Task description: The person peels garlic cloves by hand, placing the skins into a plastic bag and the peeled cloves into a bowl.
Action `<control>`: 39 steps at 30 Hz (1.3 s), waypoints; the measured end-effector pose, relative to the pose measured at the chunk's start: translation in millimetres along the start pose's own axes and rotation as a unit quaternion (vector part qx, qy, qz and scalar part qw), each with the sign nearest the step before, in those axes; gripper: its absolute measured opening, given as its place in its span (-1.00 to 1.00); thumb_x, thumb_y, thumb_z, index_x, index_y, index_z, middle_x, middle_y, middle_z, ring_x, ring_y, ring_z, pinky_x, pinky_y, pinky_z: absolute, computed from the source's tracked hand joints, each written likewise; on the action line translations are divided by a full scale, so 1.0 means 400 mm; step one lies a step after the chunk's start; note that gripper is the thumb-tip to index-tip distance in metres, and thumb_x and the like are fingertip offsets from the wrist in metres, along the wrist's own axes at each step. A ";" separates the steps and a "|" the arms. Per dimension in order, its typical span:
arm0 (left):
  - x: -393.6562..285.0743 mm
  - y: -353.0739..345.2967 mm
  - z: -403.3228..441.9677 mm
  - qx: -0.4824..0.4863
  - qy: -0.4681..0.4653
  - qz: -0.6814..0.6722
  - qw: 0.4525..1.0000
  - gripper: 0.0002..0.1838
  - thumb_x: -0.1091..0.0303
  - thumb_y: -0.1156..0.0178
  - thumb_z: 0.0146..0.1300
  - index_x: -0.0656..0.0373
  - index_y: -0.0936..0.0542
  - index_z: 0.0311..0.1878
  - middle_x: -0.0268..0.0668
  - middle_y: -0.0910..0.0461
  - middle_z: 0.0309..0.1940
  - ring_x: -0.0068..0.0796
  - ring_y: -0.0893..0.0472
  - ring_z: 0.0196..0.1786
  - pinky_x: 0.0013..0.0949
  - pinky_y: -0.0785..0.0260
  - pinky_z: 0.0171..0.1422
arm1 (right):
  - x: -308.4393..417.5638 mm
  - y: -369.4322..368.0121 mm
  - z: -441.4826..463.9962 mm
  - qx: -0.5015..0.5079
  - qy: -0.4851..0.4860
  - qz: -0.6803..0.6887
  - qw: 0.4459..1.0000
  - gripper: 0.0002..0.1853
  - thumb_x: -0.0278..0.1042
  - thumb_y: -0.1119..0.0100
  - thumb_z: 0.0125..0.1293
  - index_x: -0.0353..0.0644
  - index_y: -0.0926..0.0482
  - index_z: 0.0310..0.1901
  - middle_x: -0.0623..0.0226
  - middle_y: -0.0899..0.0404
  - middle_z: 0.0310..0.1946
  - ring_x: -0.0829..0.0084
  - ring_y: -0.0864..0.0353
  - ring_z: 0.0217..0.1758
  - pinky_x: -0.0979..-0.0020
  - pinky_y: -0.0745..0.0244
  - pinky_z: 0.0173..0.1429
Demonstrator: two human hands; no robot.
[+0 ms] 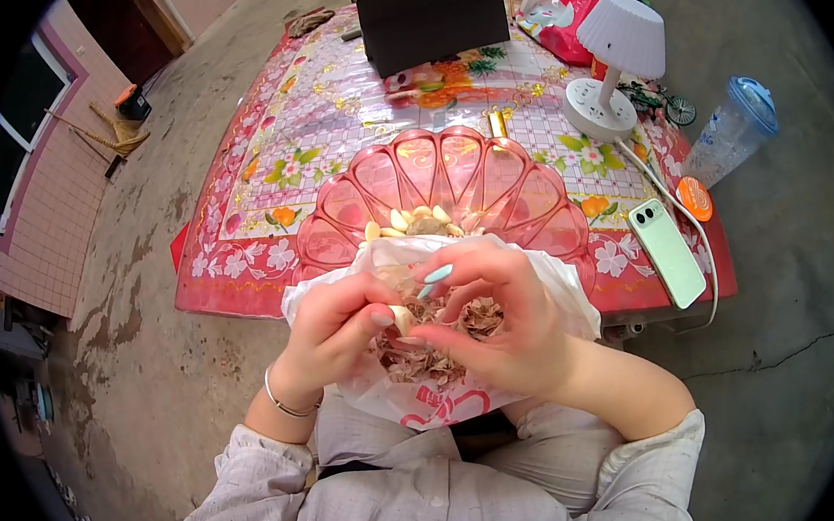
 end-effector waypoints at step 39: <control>0.044 -0.006 -0.003 -0.030 0.107 -0.188 0.976 -0.80 0.34 0.08 0.28 0.25 -0.44 -0.35 -0.38 -0.51 -0.51 -0.69 -0.51 -0.46 -0.62 -0.37 -0.42 | 0.036 -0.004 0.021 0.038 0.041 -0.236 0.970 -0.83 -0.61 -0.21 -0.13 -0.28 -0.52 -0.41 0.26 -0.49 -0.51 0.40 -0.50 -0.52 0.48 -0.40 -0.49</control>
Point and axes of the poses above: each hand's wrist, its own z-axis towards the middle knuckle, its own y-axis out of the back of the hand, x = y × z, the point moved 6 cm from there along z, towards the middle knuckle
